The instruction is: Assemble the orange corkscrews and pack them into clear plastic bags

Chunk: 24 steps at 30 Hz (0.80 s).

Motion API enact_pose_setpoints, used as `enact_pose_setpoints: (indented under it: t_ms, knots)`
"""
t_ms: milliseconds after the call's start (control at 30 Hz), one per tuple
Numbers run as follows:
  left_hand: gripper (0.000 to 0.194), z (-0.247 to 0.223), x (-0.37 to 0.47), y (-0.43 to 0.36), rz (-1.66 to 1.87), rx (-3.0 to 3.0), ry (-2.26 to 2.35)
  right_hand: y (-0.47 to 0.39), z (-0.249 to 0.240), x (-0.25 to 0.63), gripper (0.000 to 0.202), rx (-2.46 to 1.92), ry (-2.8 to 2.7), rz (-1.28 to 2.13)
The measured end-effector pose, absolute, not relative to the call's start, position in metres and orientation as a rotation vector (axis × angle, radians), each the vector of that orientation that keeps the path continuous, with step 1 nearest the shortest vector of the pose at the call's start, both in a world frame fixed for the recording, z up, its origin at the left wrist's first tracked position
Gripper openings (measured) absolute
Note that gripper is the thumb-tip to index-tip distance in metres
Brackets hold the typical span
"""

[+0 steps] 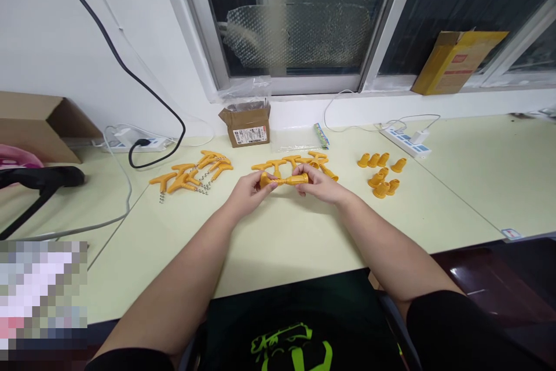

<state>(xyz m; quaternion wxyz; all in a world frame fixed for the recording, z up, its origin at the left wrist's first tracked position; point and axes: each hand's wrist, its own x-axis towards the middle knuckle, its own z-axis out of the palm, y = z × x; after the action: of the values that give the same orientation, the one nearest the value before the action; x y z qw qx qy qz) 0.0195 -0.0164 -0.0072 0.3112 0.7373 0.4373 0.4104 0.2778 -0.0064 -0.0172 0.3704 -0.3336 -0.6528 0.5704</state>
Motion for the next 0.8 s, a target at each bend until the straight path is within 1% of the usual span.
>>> enact_pose_setpoints:
  t_ms: [100, 267, 367, 467, 567, 633, 733, 800]
  knots:
    - [0.027, -0.0055, 0.0222, -0.0176, 1.139, 1.963, 1.119, -0.0034, -0.0182, 0.2782, 0.031, -0.867, -1.624, 1.522]
    - [0.023, -0.0022, 0.026, -0.0195, 1.146, 2.056, 0.956, -0.0041, -0.0163, 0.2744, 0.044, -1.053, -1.405, 1.755]
    - [0.022, -0.0032, 0.0251, -0.0197, 1.097, 2.101, 0.907, -0.0072, -0.0128, 0.2743, 0.044, -1.127, -1.364, 1.829]
    - [0.029, -0.006, 0.0243, -0.0186, 1.094, 1.996, 0.986, -0.0084, -0.0112, 0.2759, 0.037, -0.979, -1.449, 1.712]
    - [0.039, -0.0082, 0.0251, -0.0165, 1.096, 1.726, 1.058, -0.0069, -0.0132, 0.276, 0.044, -0.851, -1.531, 1.443]
    - [0.043, -0.0086, 0.0257, -0.0154, 1.088, 1.593, 1.026, -0.0056, -0.0147, 0.2742, 0.041, -0.881, -1.53, 1.365]
    - [0.041, -0.0083, 0.025, -0.0153, 1.068, 1.598, 0.966, -0.0053, -0.0134, 0.2704, 0.033, -0.944, -1.454, 1.479]
    - [0.035, -0.008, 0.0238, -0.0157, 1.051, 1.735, 0.955, -0.0059, -0.011, 0.2686, 0.03, -1.011, -1.359, 1.602]
